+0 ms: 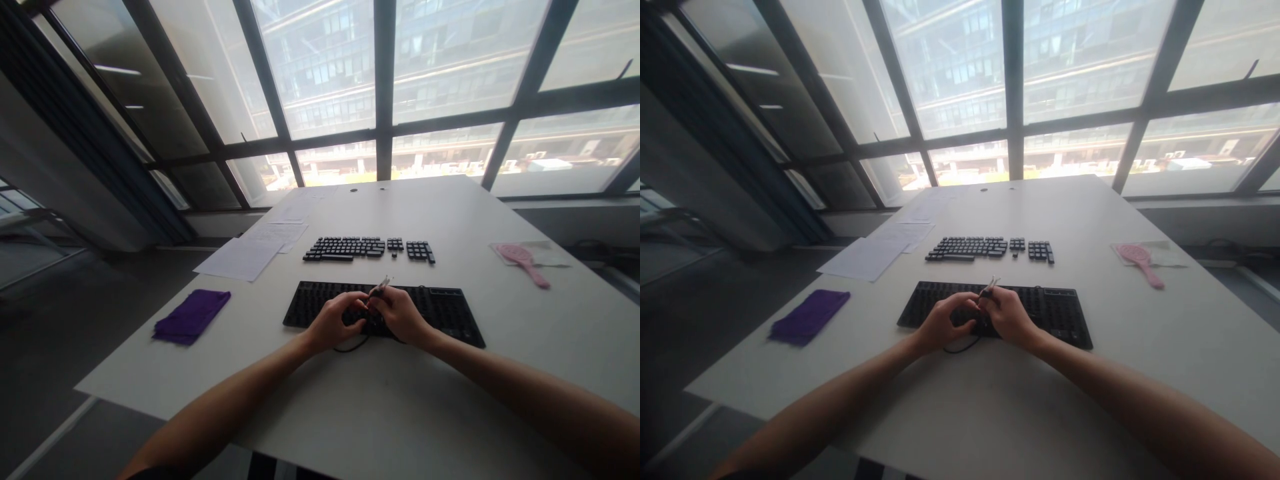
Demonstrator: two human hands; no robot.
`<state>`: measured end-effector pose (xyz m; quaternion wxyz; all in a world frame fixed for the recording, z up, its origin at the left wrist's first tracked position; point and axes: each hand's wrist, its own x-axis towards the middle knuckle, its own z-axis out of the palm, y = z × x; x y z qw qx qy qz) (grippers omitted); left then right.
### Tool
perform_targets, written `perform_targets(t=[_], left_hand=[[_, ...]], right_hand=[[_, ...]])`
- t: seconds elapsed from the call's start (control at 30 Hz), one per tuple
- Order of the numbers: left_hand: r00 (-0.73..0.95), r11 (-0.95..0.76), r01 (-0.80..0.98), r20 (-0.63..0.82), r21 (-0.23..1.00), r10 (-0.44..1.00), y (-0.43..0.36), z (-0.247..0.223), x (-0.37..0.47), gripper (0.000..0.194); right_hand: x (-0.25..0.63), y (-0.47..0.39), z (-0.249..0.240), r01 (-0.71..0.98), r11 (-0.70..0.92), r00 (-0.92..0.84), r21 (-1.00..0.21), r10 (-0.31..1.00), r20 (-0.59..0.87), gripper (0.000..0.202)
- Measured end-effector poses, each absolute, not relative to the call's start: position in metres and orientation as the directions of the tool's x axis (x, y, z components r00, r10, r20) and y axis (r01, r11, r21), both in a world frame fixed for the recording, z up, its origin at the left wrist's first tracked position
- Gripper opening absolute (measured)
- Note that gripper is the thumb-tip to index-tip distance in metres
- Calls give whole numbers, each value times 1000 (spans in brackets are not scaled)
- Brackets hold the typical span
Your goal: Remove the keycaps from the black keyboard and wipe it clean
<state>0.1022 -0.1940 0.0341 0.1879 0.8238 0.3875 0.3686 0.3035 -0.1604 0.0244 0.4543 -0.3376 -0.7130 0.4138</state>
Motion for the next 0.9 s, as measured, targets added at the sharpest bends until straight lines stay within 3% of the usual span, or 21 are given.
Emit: perform_targets(t=[0.17, 0.3, 0.5, 0.63, 0.9], left_hand=[[540, -723, 485, 483, 491, 690, -191, 33, 101, 27], [441, -704, 453, 548, 547, 710, -191, 33, 101, 20], [294, -591, 607, 540, 532, 788, -151, 46, 94, 17], [331, -506, 768, 432, 393, 839, -96, 41, 90, 10], [415, -523, 801, 360, 291, 836, -51, 30, 95, 4]], right_hand=[[302, -151, 21, -40, 166, -326, -985, 930, 170, 28], [300, -148, 20, -120, 73, -315, -990, 943, 108, 32], [299, -148, 20, -163, 27, -274, -986, 959, 72, 33], [299, -147, 19, -162, 39, -284, -986, 955, 84, 34], [299, -146, 20, -160, 40, -303, -986, 949, 88, 32]])
